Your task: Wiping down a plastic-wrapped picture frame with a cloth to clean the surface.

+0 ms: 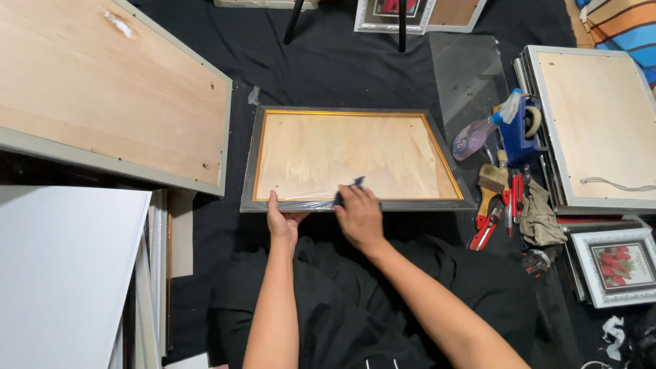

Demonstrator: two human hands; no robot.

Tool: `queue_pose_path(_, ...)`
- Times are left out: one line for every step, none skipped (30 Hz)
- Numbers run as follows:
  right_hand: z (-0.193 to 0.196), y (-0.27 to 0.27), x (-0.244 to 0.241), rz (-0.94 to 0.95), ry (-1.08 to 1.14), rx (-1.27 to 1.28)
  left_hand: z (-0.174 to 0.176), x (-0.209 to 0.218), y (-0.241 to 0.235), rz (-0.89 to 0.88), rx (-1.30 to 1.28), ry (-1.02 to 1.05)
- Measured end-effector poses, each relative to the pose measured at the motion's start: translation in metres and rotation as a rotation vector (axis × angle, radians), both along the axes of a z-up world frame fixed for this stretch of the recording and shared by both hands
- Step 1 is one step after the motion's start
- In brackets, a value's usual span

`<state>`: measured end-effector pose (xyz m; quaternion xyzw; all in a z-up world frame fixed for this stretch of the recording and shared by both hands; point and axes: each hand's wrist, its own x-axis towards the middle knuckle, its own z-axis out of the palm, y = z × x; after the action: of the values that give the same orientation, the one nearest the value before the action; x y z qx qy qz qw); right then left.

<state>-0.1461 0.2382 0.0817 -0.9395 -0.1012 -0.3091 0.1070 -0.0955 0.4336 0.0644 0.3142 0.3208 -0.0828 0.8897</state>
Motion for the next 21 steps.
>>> queue_pose_path(0.004, 0.023, 0.006, 0.006, 0.002, 0.001, -0.002, 0.002, -0.001, 0.006, 0.001, 0.002)
queue_pose_path(0.009, 0.045, 0.010, 0.069, 0.025, 0.009, -0.005, 0.003, -0.002, 0.018, 0.016, -0.002)
queue_pose_path(0.013, 0.068, 0.014, 0.132, 0.048, 0.017, -0.007, 0.004, -0.003, 0.030, 0.030, -0.006)
queue_pose_path(0.011, 0.073, 0.014, 0.133, 0.050, 0.017, -0.017, 0.006, -0.001, 0.031, 0.030, -0.004)
queue_pose_path(0.009, 0.079, 0.014, 0.166, 0.034, -0.057, -0.027, 0.007, 0.000, 0.065, 0.024, -0.020)
queue_pose_path(0.007, 0.083, 0.014, 0.193, 0.019, -0.131, -0.037, 0.007, 0.001, 0.094, 0.018, -0.034)
queue_pose_path(0.009, 0.070, 0.009, 0.189, 0.023, -0.132, -0.032, 0.006, 0.002, 0.090, 0.016, -0.031)
queue_pose_path(0.011, 0.057, 0.005, 0.190, 0.020, -0.179, -0.027, 0.007, 0.003, 0.063, 0.028, -0.017)
queue_pose_path(0.014, 0.044, 0.001, 0.191, 0.018, -0.226, -0.022, 0.007, 0.004, 0.036, 0.040, -0.003)
queue_pose_path(0.010, 0.016, -0.005, 0.188, 0.017, -0.229, -0.023, 0.008, 0.005, 0.034, 0.037, -0.004)
queue_pose_path(0.006, -0.011, -0.011, 0.161, 0.025, -0.252, -0.024, 0.008, 0.006, 0.037, 0.028, -0.008)
queue_pose_path(0.002, -0.039, -0.020, 0.135, 0.037, -0.274, -0.025, 0.006, 0.007, 0.042, 0.020, -0.007)
queue_pose_path(0.001, -0.072, -0.028, 0.133, 0.041, -0.276, -0.019, 0.005, 0.007, 0.040, 0.018, -0.004)
queue_pose_path(0.000, -0.104, -0.036, 0.082, 0.085, -0.316, -0.013, 0.004, 0.008, 0.045, 0.024, -0.007)
queue_pose_path(-0.001, -0.137, -0.044, 0.031, 0.129, -0.356, -0.007, 0.004, 0.008, 0.051, 0.030, -0.010)
queue_pose_path(-0.004, -0.172, -0.052, 0.029, 0.129, -0.357, -0.009, 0.004, 0.008, 0.048, 0.029, -0.011)
queue_pose_path(-0.006, -0.207, -0.060, -0.053, 0.189, -0.367, -0.010, 0.004, 0.008, 0.054, 0.026, -0.013)
queue_pose_path(-0.008, -0.243, -0.067, -0.134, 0.247, -0.376, -0.011, 0.006, 0.007, 0.059, 0.023, -0.018)
queue_pose_path(-0.007, -0.257, -0.072, -0.136, 0.245, -0.378, -0.004, 0.004, 0.006, 0.058, 0.020, -0.020)
queue_pose_path(-0.006, -0.270, -0.078, -0.190, 0.264, -0.287, 0.002, 0.002, 0.006, 0.042, 0.024, -0.014)
queue_pose_path(-0.004, -0.284, -0.083, -0.244, 0.283, -0.197, 0.009, 0.000, 0.005, 0.026, 0.028, -0.008)
